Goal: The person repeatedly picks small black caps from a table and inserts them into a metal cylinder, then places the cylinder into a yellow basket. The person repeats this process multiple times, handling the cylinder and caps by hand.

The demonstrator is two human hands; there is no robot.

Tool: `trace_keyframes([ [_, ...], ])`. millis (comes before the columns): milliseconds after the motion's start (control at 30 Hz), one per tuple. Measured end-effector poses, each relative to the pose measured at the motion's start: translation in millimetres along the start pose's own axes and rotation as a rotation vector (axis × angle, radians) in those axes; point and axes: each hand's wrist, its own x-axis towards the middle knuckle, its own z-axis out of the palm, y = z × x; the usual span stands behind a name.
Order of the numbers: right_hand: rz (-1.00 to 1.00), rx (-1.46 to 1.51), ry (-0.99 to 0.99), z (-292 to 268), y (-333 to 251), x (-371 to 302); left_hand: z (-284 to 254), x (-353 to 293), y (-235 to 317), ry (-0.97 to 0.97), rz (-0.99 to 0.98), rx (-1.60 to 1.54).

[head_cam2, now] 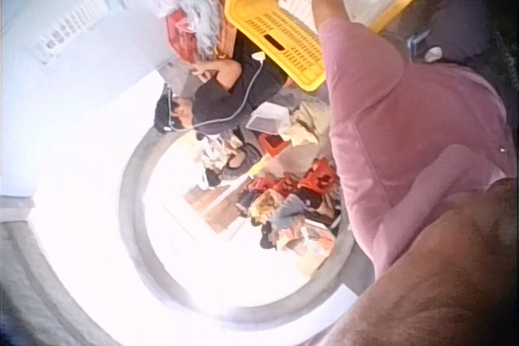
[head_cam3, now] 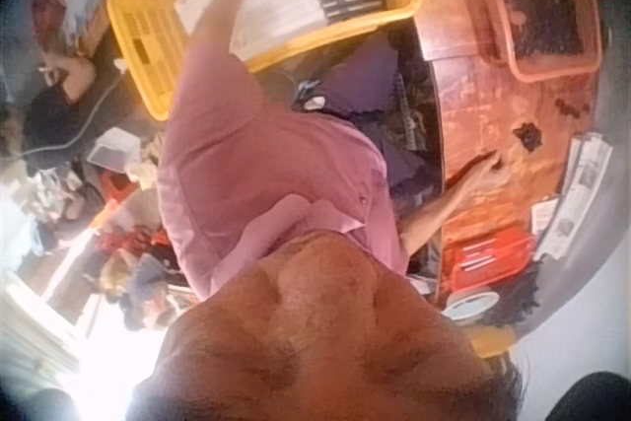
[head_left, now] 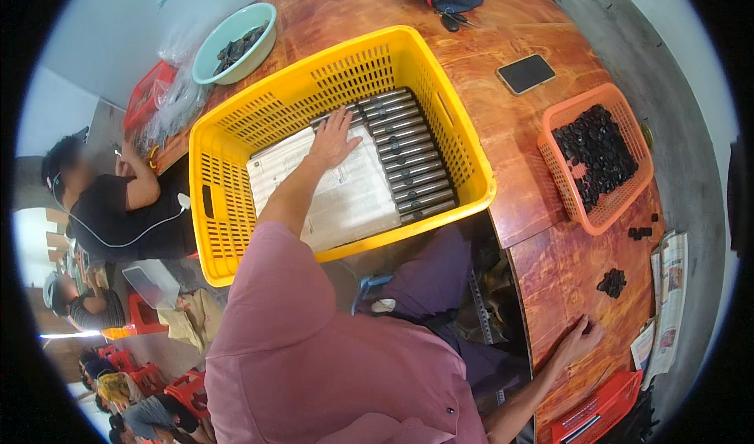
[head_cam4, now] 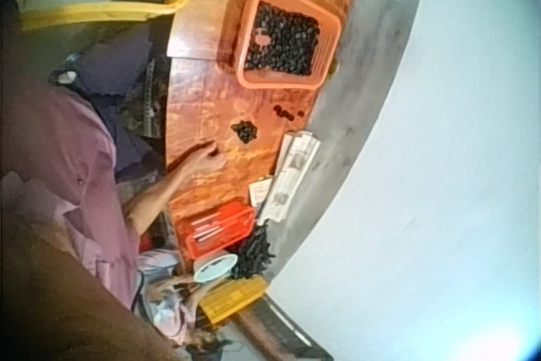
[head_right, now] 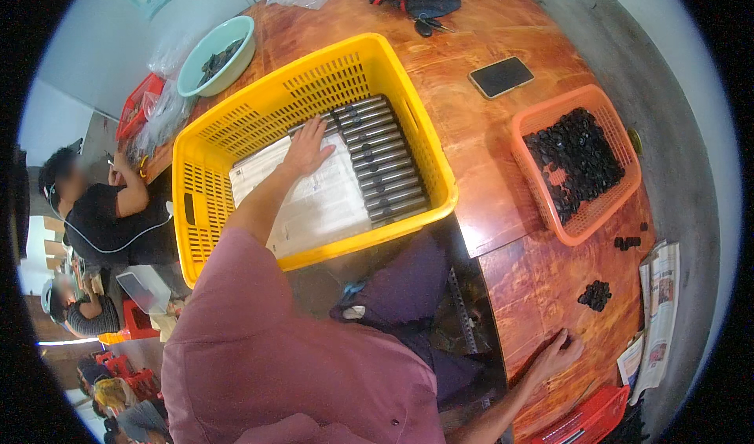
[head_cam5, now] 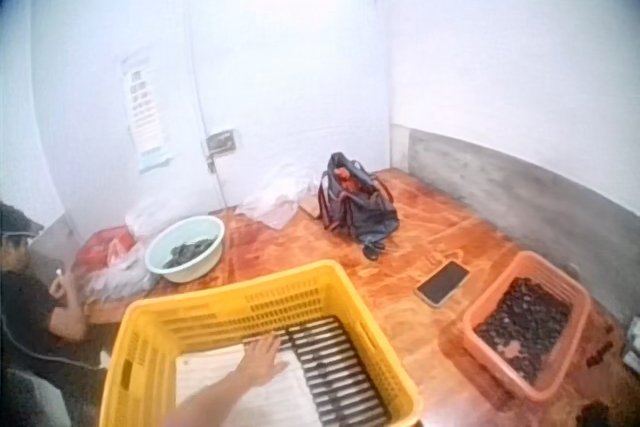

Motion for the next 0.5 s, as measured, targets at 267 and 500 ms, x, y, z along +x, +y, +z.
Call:
trace_keyframes([
  [267,-0.02,-0.006,0.028,-3,1,-5,26,10,18,0.002,-0.13,-0.046],
  [500,0.101,0.071,0.002,-7,-25,-10,33,19,11,0.205,-0.106,-0.241],
])
